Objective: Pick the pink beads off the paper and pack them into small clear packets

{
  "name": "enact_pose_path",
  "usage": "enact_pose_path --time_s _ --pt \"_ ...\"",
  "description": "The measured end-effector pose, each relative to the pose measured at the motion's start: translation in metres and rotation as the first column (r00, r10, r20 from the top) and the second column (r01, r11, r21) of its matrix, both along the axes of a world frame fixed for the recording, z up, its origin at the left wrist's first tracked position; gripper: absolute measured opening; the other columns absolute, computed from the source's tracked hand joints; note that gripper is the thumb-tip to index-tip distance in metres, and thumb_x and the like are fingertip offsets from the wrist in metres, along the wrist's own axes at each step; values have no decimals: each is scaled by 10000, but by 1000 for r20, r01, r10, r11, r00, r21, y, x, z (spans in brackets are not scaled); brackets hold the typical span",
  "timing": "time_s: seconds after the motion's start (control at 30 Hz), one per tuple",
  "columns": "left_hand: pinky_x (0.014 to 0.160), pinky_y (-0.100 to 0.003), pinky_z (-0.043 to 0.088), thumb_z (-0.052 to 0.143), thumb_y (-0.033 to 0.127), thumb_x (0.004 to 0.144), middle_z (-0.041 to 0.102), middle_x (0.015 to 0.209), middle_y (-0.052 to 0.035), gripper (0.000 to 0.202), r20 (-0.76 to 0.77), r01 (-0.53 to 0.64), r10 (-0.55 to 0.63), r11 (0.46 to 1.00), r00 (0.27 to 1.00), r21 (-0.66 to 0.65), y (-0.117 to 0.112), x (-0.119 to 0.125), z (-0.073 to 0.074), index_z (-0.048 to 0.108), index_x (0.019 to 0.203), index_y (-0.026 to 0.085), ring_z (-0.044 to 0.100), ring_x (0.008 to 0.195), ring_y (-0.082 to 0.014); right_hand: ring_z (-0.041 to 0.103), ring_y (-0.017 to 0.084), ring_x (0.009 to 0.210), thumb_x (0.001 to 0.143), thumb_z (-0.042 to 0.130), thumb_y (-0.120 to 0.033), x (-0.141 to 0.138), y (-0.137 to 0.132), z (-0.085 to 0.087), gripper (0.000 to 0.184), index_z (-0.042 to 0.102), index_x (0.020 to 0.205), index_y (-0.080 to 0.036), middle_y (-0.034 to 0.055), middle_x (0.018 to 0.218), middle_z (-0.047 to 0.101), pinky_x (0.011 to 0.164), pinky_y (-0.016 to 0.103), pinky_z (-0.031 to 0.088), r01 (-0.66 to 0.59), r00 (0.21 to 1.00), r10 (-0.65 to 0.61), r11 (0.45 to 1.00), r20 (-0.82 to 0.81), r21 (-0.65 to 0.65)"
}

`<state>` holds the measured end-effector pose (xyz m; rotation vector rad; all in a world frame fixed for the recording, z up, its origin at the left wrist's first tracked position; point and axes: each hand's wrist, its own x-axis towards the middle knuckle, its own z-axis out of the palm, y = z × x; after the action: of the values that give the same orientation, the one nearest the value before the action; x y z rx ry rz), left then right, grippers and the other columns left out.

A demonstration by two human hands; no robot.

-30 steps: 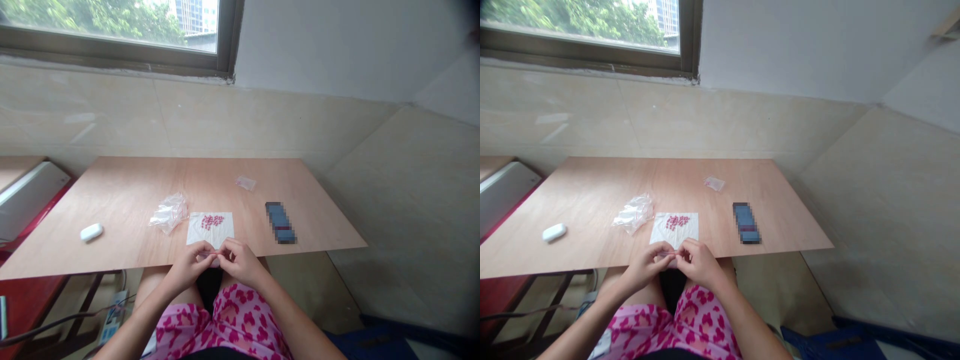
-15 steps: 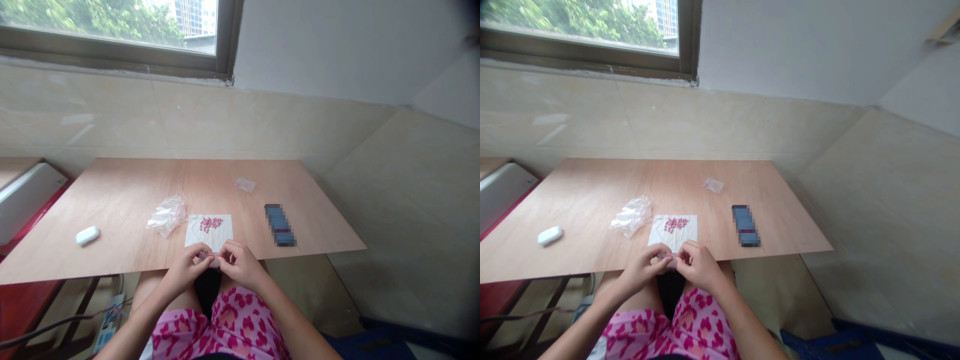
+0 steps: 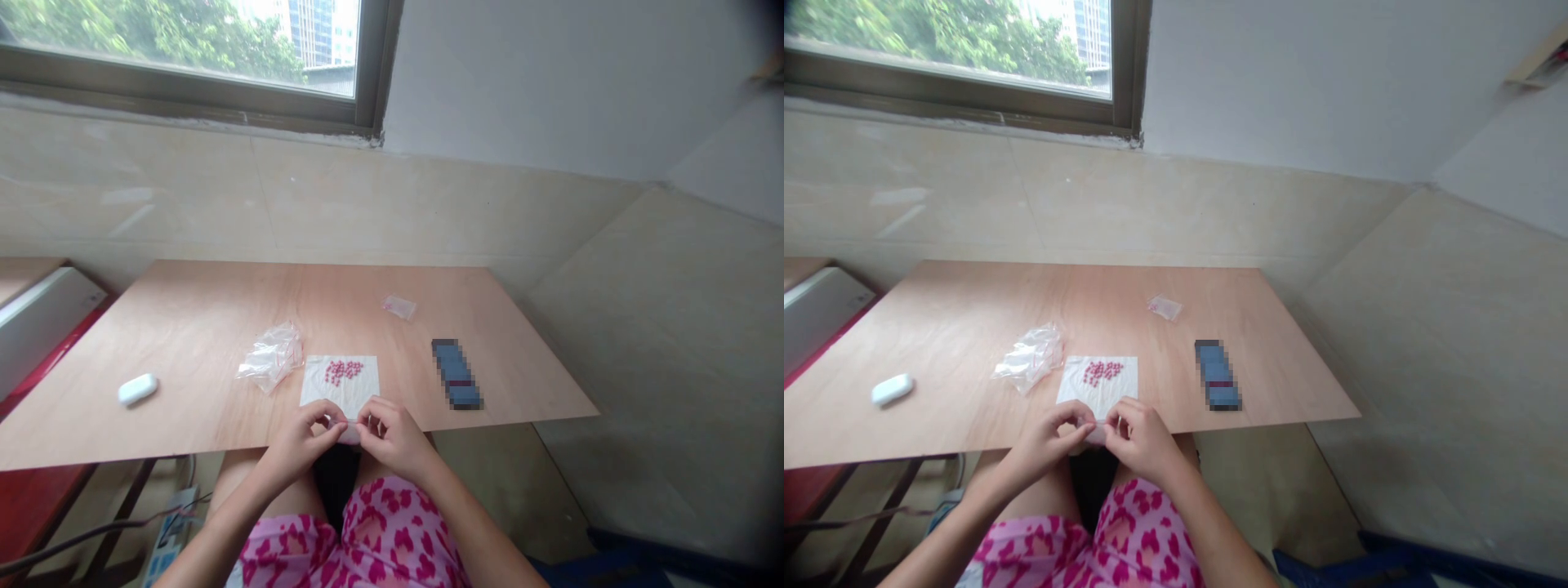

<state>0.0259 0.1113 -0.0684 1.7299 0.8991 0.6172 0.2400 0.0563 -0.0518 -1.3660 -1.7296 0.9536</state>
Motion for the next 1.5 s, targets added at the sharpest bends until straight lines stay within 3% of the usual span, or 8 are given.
enact_pose_path --time_s 0.47,0.8,1.13,1.5 --pt "750 -302 491 636 394 956 693 823 -40 249 -14 13 -13 1000 1000 -7 -4 1 2 676 829 184 637 798 -192 588 131 704 907 660 -180 -4 -4 3 80 648 829 -195 3 826 627 629 239 438 -24 999 24 1000 -32 -16" --pt "803 -324 522 649 379 970 720 892 -54 208 -17 28 -26 996 1000 82 4 -9 -4 719 898 197 663 857 -201 580 136 705 895 659 -153 -4 -1 6 111 638 796 -197 -3 801 633 633 242 413 -17 1000 18 1000 -8 23" --pt "778 -312 546 634 419 977 747 916 -56 248 -34 16 -12 992 999 122 12 -15 12 737 907 204 683 869 -206 573 133 669 879 676 -161 1 0 7 109 634 785 -196 -5 781 641 625 246 419 -9 1000 9 1000 -11 7" --pt "812 -316 528 654 417 976 748 910 -45 246 22 -42 41 997 999 58 18 -21 13 741 895 202 686 877 -203 581 138 691 887 684 -173 6 1 9 126 627 777 -195 -7 775 634 632 250 410 -5 1000 5 1000 -31 9"
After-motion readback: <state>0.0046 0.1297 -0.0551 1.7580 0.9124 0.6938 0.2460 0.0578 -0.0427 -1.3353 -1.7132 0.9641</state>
